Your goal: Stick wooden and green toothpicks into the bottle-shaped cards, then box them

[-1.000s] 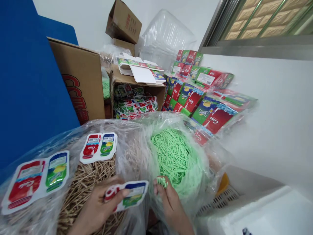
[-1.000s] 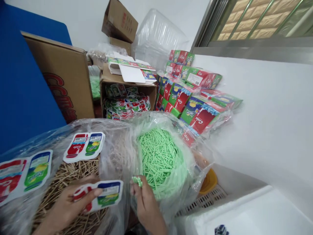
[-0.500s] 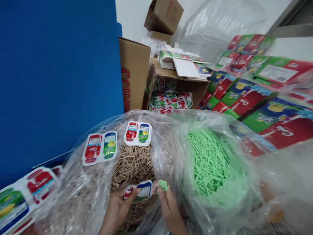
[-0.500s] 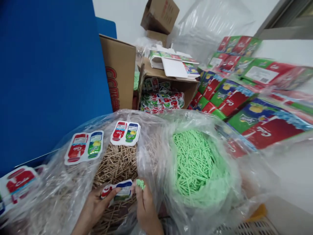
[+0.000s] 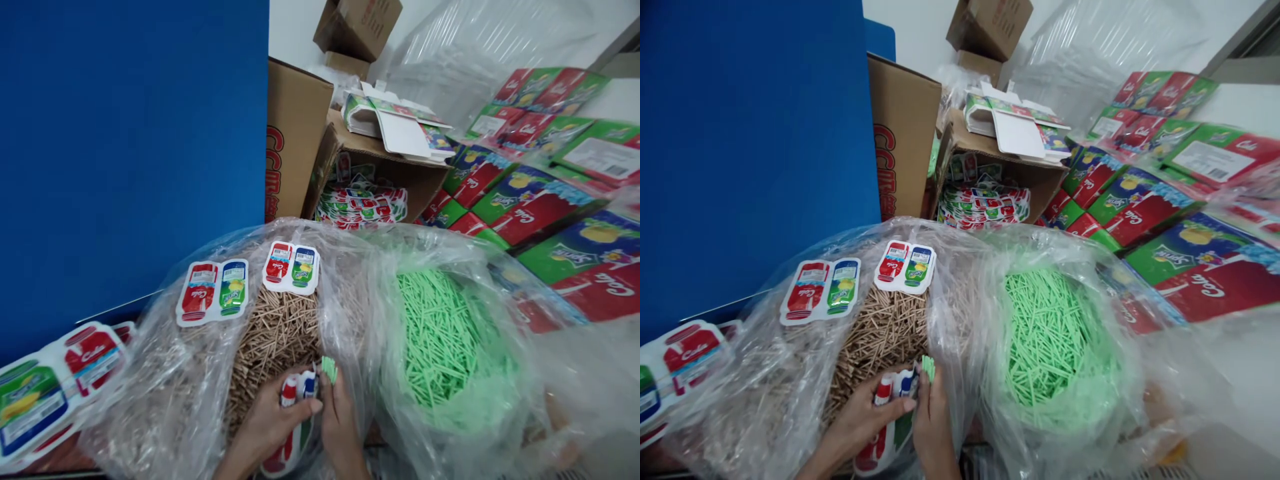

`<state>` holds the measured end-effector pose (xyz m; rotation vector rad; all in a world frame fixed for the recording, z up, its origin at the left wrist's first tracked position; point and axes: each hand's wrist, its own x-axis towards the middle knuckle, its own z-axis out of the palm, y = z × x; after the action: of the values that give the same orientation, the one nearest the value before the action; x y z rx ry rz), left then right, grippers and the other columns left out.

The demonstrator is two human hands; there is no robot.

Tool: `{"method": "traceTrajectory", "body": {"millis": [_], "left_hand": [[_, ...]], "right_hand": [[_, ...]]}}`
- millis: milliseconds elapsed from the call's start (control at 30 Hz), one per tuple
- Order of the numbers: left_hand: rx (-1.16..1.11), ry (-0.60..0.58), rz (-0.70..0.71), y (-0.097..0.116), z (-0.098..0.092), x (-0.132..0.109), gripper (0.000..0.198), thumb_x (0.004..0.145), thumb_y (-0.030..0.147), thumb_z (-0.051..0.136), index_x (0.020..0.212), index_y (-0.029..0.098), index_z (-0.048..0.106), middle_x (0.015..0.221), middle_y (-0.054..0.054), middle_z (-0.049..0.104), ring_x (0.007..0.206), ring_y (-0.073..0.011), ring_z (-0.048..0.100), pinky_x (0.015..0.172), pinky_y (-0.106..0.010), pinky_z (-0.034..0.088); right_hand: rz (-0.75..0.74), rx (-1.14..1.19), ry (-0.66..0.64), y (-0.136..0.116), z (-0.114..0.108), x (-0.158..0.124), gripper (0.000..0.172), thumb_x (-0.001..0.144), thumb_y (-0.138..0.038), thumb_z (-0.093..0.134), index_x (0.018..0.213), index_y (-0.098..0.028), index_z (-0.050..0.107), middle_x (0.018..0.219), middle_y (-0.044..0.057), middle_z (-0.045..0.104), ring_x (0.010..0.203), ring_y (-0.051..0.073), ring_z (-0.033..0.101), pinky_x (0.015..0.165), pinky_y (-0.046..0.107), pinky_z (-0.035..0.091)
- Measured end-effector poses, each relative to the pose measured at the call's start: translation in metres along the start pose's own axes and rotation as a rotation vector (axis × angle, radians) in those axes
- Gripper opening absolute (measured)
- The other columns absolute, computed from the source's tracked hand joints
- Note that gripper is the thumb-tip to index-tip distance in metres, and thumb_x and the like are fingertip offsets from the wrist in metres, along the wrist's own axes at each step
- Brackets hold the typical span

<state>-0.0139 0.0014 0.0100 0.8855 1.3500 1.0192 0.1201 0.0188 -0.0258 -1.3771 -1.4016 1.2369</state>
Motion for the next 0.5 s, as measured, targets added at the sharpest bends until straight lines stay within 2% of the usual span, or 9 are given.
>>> {"method": "traceTrajectory", "body": {"millis": [67, 100, 167, 300, 400, 500], "left_hand": [[-0.057, -0.094, -0.041, 0.003, 0.003, 0.001, 0.026, 0.062, 0.031, 0.073, 0.082, 0.015, 0.069, 0.074, -0.001, 0.071, 0.072, -0.0196, 0.062, 0.071, -0.026, 0.048], [-0.051, -0.099, -0.076, 0.003, 0.003, 0.002, 0.022, 0.062, 0.032, 0.073, 0.074, 0.014, 0.069, 0.068, 0.0, 0.069, 0.067, -0.0187, 0.061, 0.067, -0.026, 0.048], [-0.014, -0.044, -0.13, 0.003, 0.003, 0.003, 0.021, 0.066, 0.036, 0.07, 0.063, 0.015, 0.066, 0.059, 0.002, 0.066, 0.059, -0.0169, 0.058, 0.059, -0.024, 0.046], [0.023, 0.06, -0.044, 0.001, 0.004, 0.004, 0.023, 0.068, 0.039, 0.068, 0.059, 0.018, 0.066, 0.056, 0.003, 0.065, 0.061, -0.0174, 0.059, 0.064, -0.024, 0.047], [0.079, 0.134, -0.034, -0.002, 0.005, 0.002, 0.029, 0.068, 0.039, 0.068, 0.049, 0.019, 0.062, 0.05, 0.003, 0.062, 0.054, -0.0167, 0.056, 0.059, -0.023, 0.046], [0.056, 0.176, -0.038, -0.006, 0.002, 0.002, 0.025, 0.066, 0.039, 0.07, 0.052, 0.019, 0.064, 0.053, 0.003, 0.065, 0.057, -0.0185, 0.059, 0.059, -0.024, 0.047]], "right_hand": [[0.032, 0.015, 0.048, 0.004, 0.002, 0.002, 0.045, 0.086, -0.056, 0.044, 0.112, -0.022, 0.059, 0.109, 0.01, 0.065, 0.109, 0.026, 0.057, 0.098, 0.042, 0.041], [0.044, 0.02, 0.06, 0.005, 0.002, 0.002, 0.046, 0.085, -0.057, 0.045, 0.11, -0.022, 0.06, 0.108, 0.01, 0.066, 0.108, 0.026, 0.057, 0.097, 0.042, 0.041], [0.058, 0.028, 0.076, 0.007, 0.002, 0.003, 0.046, 0.084, -0.059, 0.045, 0.106, -0.022, 0.062, 0.107, 0.009, 0.067, 0.107, 0.026, 0.058, 0.094, 0.04, 0.044], [0.029, 0.023, 0.061, 0.007, -0.001, 0.003, 0.041, 0.087, -0.055, 0.042, 0.105, -0.023, 0.061, 0.106, 0.008, 0.068, 0.105, 0.024, 0.059, 0.092, 0.038, 0.045], [-0.01, 0.003, 0.013, 0.006, -0.003, 0.002, 0.041, 0.089, -0.053, 0.04, 0.108, -0.022, 0.059, 0.106, 0.009, 0.067, 0.106, 0.024, 0.059, 0.092, 0.037, 0.044], [-0.028, -0.017, 0.008, 0.003, -0.01, -0.002, 0.04, 0.089, -0.053, 0.04, 0.105, -0.022, 0.059, 0.099, 0.009, 0.068, 0.098, 0.024, 0.061, 0.085, 0.035, 0.046]]}}
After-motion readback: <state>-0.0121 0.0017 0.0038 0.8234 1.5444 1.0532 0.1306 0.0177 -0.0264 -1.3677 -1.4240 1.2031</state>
